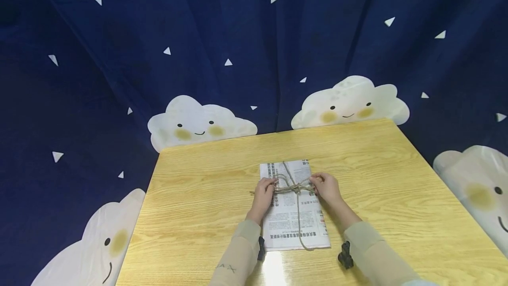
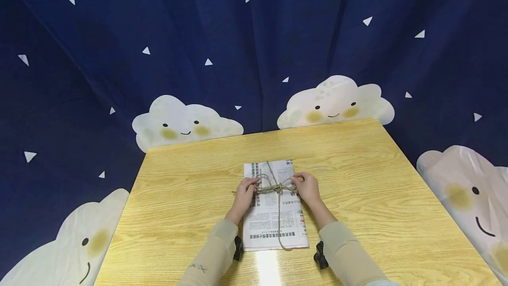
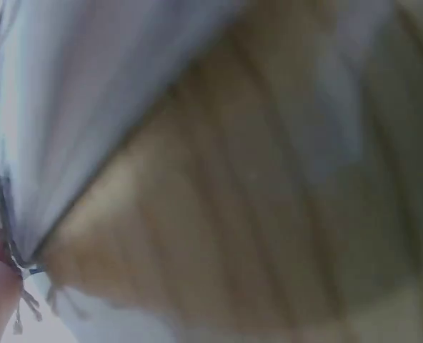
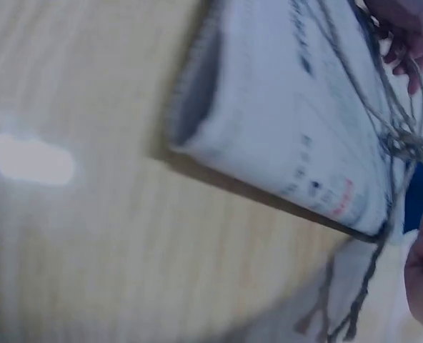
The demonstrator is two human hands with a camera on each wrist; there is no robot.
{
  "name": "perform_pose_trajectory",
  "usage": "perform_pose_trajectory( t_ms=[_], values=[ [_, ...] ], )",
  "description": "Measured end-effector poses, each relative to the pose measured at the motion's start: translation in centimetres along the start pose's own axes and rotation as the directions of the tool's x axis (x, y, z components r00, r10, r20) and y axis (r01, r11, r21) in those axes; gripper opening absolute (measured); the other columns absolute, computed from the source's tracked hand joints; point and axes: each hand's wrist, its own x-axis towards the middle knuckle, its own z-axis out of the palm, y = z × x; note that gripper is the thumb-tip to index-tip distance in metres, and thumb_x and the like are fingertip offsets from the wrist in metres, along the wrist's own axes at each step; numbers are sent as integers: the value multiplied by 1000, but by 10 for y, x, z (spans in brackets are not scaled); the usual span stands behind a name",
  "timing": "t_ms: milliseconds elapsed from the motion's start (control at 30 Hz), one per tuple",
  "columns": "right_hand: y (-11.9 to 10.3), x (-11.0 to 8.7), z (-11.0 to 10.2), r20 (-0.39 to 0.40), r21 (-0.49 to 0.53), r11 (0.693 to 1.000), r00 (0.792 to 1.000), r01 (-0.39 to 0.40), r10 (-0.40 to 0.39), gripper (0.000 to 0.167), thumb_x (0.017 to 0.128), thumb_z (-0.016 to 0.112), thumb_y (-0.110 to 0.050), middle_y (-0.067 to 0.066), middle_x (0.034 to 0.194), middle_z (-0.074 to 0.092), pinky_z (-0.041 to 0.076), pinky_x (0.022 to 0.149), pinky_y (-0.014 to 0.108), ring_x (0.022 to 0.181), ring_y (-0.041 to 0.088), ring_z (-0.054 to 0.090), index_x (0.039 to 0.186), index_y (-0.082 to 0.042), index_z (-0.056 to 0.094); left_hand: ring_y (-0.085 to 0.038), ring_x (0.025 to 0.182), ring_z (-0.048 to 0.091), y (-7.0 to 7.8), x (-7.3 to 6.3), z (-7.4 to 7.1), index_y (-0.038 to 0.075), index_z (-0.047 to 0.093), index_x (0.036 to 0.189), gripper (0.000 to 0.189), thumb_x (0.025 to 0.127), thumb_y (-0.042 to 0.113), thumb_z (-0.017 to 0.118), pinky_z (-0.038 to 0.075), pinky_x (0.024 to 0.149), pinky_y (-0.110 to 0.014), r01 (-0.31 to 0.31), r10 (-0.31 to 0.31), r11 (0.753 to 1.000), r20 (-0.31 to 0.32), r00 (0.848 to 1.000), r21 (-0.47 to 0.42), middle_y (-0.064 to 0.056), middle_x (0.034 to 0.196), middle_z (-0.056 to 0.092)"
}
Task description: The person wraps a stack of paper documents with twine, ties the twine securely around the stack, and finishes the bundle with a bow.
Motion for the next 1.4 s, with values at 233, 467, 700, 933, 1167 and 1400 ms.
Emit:
perform_pose_trajectory(
  t_ms=[233, 467, 700, 933, 1167, 1400],
  values=[
    [-1, 8, -10, 80, 99, 995, 997, 0, -8, 26, 89, 59, -11, 13, 71, 60, 47, 46, 20, 55, 17, 58, 107, 7, 59, -9, 66, 53, 1, 6, 1, -5, 60, 110, 24, 88, 4, 58, 47, 56, -18, 85, -111, 984, -161, 981, -158, -12, 83, 62],
    [4, 14, -19, 54, 70, 997, 998, -42, 38, 25, 89, 59, -10, 16, 68, 62, 42, 41, 19, 53, 19, 59, 104, 9, 59, -16, 71, 61, -5, 5, -4, -4, 67, 91, 11, 83, 0, 62, 52, 61, -22, 125, -145, 988, -276, 950, -90, -14, 85, 67],
    [5, 17, -24, 45, 96, 988, 992, -124, 121, 28, 89, 58, -12, 16, 69, 63, 42, 42, 18, 51, 14, 57, 105, 11, 58, -21, 76, 63, -10, 3, -9, -4, 67, 89, 9, 83, -3, 61, 53, 65, -25, 170, -170, 985, -288, 943, -23, -14, 84, 66],
    [11, 17, -28, 35, 127, 970, 978, -207, 204, 30, 88, 59, -10, 15, 78, 66, 51, 52, 22, 55, 10, 58, 107, 12, 57, -25, 80, 64, -16, 0, -14, -3, 68, 87, 9, 83, -4, 60, 54, 68, -31, 189, -164, 980, -289, 943, 62, -14, 85, 67],
    [11, 13, -33, 19, 186, 964, 982, -187, 187, 29, 87, 61, -10, 10, 68, 64, 50, 49, 21, 51, 10, 57, 101, 15, 58, -29, 82, 64, -20, -2, -20, -5, 68, 85, 8, 81, -7, 61, 55, 70, -32, 167, -135, 982, -286, 949, 91, -17, 85, 67],
    [15, 16, -31, -45, 136, 958, 964, -253, 262, 26, 88, 58, -8, 15, 78, 66, 51, 51, 22, 55, 11, 59, 106, 12, 59, -30, 83, 65, -20, -1, -26, -6, 68, 85, 9, 82, -7, 60, 55, 70, -34, 194, -154, 974, -283, 947, 118, -18, 85, 67]
  ],
)
